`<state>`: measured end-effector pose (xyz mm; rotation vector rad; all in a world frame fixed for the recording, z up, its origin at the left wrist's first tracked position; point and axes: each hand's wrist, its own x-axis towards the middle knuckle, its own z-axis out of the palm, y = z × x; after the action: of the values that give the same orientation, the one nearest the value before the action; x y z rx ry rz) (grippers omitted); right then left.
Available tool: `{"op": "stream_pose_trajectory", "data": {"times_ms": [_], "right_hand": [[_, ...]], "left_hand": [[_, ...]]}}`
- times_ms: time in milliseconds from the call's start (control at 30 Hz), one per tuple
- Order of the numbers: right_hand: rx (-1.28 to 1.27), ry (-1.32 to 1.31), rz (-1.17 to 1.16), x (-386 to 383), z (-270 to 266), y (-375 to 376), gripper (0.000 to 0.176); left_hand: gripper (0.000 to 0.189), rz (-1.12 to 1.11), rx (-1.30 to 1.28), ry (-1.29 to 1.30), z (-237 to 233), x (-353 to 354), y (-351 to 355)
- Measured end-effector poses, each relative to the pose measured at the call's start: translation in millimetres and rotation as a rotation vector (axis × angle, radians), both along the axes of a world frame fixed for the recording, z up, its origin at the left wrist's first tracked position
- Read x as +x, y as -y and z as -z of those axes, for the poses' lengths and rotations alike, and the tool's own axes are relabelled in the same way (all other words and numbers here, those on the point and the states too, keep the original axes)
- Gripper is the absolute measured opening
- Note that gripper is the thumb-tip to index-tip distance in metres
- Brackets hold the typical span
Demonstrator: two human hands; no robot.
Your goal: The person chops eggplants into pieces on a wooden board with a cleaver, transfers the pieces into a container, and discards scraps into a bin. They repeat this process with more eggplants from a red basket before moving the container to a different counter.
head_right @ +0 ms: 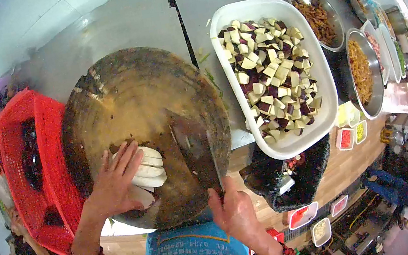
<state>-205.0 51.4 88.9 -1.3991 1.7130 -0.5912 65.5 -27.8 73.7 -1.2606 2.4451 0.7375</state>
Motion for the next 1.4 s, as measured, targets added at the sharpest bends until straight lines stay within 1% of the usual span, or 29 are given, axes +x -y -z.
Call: {"op": "stream_pose_trajectory", "data": {"times_ms": [67,100,167,200,233,300,333,400,433,500,533,600,633,700,733,767,833,867,900,967,1067,1200,1267,1300,1367,1400], "right_hand": [[0.189,-0.054,-0.053,2.1,-7.7,0.8,0.019],[0.188,-0.053,-0.051,0.6,-7.4,0.1,0.019],[0.073,-0.045,-0.172,-2.7,-6.0,-3.1,0.02],[-0.053,-0.095,-0.2,-3.5,0.4,-4.4,0.018],[-0.052,-0.098,-0.195,-4.2,2.0,-4.8,0.018],[0.074,-0.094,-0.281,-5.8,3.7,-5.2,0.021],[0.074,-0.095,-0.283,-6.6,2.5,-2.2,0.021],[0.146,-0.146,-0.391,-7.7,-1.5,8.6,0.019],[0.145,-0.144,-0.396,-8.8,-0.7,14.6,0.019],[0.168,-0.271,-0.43,-9.7,1.7,27.5,0.018],[0.167,-0.264,-0.437,-12.2,4.1,34.4,0.018],[0.156,-0.205,-0.372,-19.0,10.6,47.6,0.019],[0.153,-0.203,-0.381,-18.1,12.3,51.9,0.019],[0.09,-0.233,-0.391,-15.2,13.7,57.7,0.022],[0.076,-0.23,-0.367,-4.9,7.1,59.7,0.02],[0.077,-0.237,-0.377,3.7,4.6,60.6,0.02],[0.124,-0.405,-0.551,20.7,2.0,62.1,0.02],[0.091,-0.437,-0.558,30.0,4.9,60.5,0.02],[0.091,-0.445,-0.569,33.6,3.9,61.7,0.02],[0.109,-0.413,-0.568,40.4,1.7,66.3,0.02],[0.105,-0.436,-0.537,41.1,-4.5,72.5,0.02],[0.112,-0.455,-0.533,52.3,-4.8,76.3,0.02],[0.108,-0.464,-0.632,59.9,-3.2,71.8,0.02],[0.109,-0.468,-0.639,61.5,-3.6,69.8,0.02],[0.144,-0.471,-0.629,63.0,-4.6,65.1,0.019],[0.146,-0.476,-0.635,62.2,-5.7,64.6,0.019]], "left_hand": [[0.119,0.028,0.04,0.048,-2.7,3.5,-3.9],[0.12,0.062,0.081,0.09,-3.6,5.1,-5.4],[0.12,0.065,0.077,0.119,-5.6,7.8,-12.4],[0.12,0.064,0.073,0.147,-6.9,8.0,-15.5],[0.12,0.069,0.073,0.145,-10.2,6.7,-17.0],[0.116,0.076,0.106,0.238,-17.1,5.2,-21.1],[0.116,0.075,0.106,0.237,-16.6,6.6,-24.3],[0.113,0.101,0.069,0.229,-16.0,13.4,-30.5],[0.113,0.096,0.069,0.231,-13.2,17.8,-31.8],[0.106,0.153,0.002,0.193,-1.7,26.0,-35.1],[0.106,0.146,0.004,0.2,2.6,27.5,-36.1],[0.104,0.01,-0.017,0.001,13.3,31.5,-35.6],[0.104,0.002,-0.018,0.003,20.1,26.7,-38.3],[0.103,-0.353,-0.166,-0.08,31.2,-4.7,-47.1],[0.108,-0.534,-0.159,-0.08,32.6,-24.5,-49.6],[0.108,-0.545,-0.156,-0.086,36.1,-41.4,-49.1],[0.109,-0.763,-0.304,-0.123,43.1,-64.0,-45.5],[0.117,-0.757,-0.298,-0.137,42.5,-65.0,-42.0],[0.117,-0.769,-0.297,-0.143,38.6,-62.4,-42.4],[0.121,-0.759,-0.211,-0.084,29.5,-54.1,-41.8],[0.124,-0.743,-0.176,-0.11,25.7,-39.1,-48.8],[0.128,-0.792,-0.214,-0.169,30.4,-37.8,-55.7],[0.116,-0.819,-0.283,-0.236,31.5,-37.8,-58.9],[0.116,-0.827,-0.282,-0.238,35.3,-36.9,-62.1],[0.104,-0.821,-0.373,-0.279,49.6,-36.4,-69.6],[0.104,-0.829,-0.371,-0.282,54.8,-35.4,-71.9]]}}
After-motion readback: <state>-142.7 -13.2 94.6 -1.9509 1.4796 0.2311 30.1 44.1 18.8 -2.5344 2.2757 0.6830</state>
